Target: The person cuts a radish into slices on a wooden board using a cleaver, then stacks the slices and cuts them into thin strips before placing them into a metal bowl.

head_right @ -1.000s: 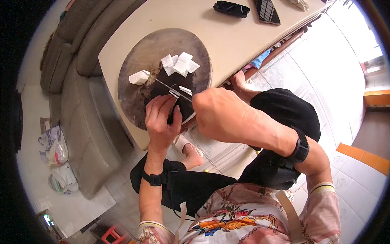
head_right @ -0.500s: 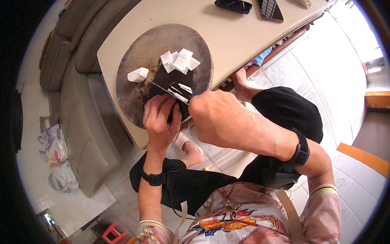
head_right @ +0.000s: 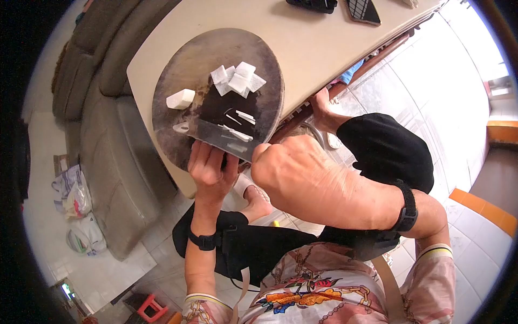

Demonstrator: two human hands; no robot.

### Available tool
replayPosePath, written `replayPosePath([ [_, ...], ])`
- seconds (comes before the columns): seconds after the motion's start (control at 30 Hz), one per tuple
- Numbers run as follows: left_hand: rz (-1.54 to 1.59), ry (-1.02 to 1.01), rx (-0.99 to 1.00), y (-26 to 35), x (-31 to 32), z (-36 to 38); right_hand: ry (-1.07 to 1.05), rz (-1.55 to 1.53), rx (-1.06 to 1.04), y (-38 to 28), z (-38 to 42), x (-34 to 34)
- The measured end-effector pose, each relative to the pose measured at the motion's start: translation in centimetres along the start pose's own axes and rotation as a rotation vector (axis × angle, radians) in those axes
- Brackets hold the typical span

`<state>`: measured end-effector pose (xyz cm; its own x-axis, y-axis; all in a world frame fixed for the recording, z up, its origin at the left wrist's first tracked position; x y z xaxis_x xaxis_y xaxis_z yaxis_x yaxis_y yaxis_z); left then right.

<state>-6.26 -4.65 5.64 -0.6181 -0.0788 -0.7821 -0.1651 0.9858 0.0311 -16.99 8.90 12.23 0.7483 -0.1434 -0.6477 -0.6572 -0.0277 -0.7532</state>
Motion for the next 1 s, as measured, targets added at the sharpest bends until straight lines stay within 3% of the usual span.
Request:
replayPosePath([
  [0.2,0.007,-0.038,-0.026,0.2,-0.9,-0.3,-0.061,0.133,0.046,-0.4,-1.3,1.0],
  [0.27,0.018,-0.080,-0.038,0.2,-0.8,-0.2,0.049,0.128,-0.107,-0.8,-2.2,1.1],
  [0.4,0.025,-0.030,-0.053,0.0,-0.2,0.5,0.147,-0.007,-0.103,0.5,-2.1,0.6],
  [0.53,0.034,-0.011,-0.070,-0.1,-0.1,0.8,-0.049,0.081,0.005,-0.2,-0.9,0.6],
  [1.0,0.026,0.029,-0.077,0.0,0.0,0.8,0.062,0.076,-0.074,0.0,-2.1,1.3],
])
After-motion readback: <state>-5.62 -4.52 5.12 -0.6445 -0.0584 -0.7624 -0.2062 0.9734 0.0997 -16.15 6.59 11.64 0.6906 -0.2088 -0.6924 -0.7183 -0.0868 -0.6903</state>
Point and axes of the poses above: each hand's wrist, its own z-axis away from the middle knuckle, its own x-axis out of the palm, y = z × x, the point moved 4 cm from there along -z, towards the middle knuckle, and after that the axes turned 15 degrees about -z, right-handed, at the moved point
